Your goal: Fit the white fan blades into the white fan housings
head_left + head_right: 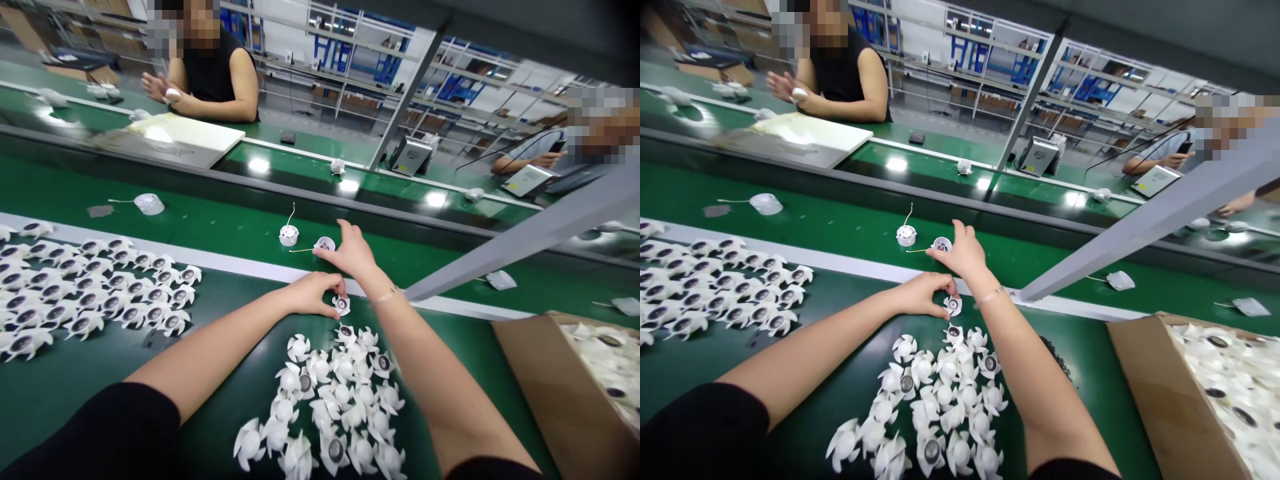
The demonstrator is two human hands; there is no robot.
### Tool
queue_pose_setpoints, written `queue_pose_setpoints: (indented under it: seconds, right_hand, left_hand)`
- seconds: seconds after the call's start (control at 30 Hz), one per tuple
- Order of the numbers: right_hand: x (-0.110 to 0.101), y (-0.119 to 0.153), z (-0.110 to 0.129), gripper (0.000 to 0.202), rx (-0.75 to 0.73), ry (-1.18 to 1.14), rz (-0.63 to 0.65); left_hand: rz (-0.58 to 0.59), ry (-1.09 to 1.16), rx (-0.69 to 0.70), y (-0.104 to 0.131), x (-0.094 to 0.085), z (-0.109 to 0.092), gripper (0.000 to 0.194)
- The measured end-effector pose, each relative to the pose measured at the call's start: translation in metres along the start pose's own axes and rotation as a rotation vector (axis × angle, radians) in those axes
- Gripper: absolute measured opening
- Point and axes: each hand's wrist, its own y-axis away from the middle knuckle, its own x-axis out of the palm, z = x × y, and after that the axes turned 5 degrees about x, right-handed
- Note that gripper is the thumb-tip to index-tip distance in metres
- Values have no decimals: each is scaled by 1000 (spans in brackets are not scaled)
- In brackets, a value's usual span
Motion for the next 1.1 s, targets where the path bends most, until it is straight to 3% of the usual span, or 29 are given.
queue_pose_setpoints:
  seconds: [0.1, 0.17, 0.3, 0.37, 0.47, 0.57, 0.77, 0.93, 1.1]
  right_hand:
    - [10, -19, 18, 61, -10, 50, 114]
    - [3, -12, 20, 42, -17, 46, 86]
    - [-30, 41, -1, 44, 71, 7, -112]
    - [-42, 75, -19, 44, 139, -155, -183]
    - [-41, 117, -43, 33, 145, -413, -202]
    - [-29, 139, -52, 19, 66, -529, -182]
    - [-13, 142, -42, 17, -277, -328, -180]
    - [0, 145, -38, 18, -223, -136, -161]
    - [-2, 141, -31, 17, -168, -111, -112]
  left_hand:
    - [1, 0, -1, 2, 0, 4, 47]
    - [-2, -1, 2, 2, 0, 5, 48]
    - [-6, 32, 16, 2, -1, 3, 48]
    - [-24, 33, 22, 2, -3, 0, 51]
    - [-127, 120, -9, 0, -4, -2, 47]
    - [-248, 296, -87, -2, -3, 3, 32]
    - [-299, 417, -135, -6, 0, 10, 33]
    - [-268, 409, -177, -7, -1, 6, 34]
    - [-192, 478, -214, -14, -5, 7, 30]
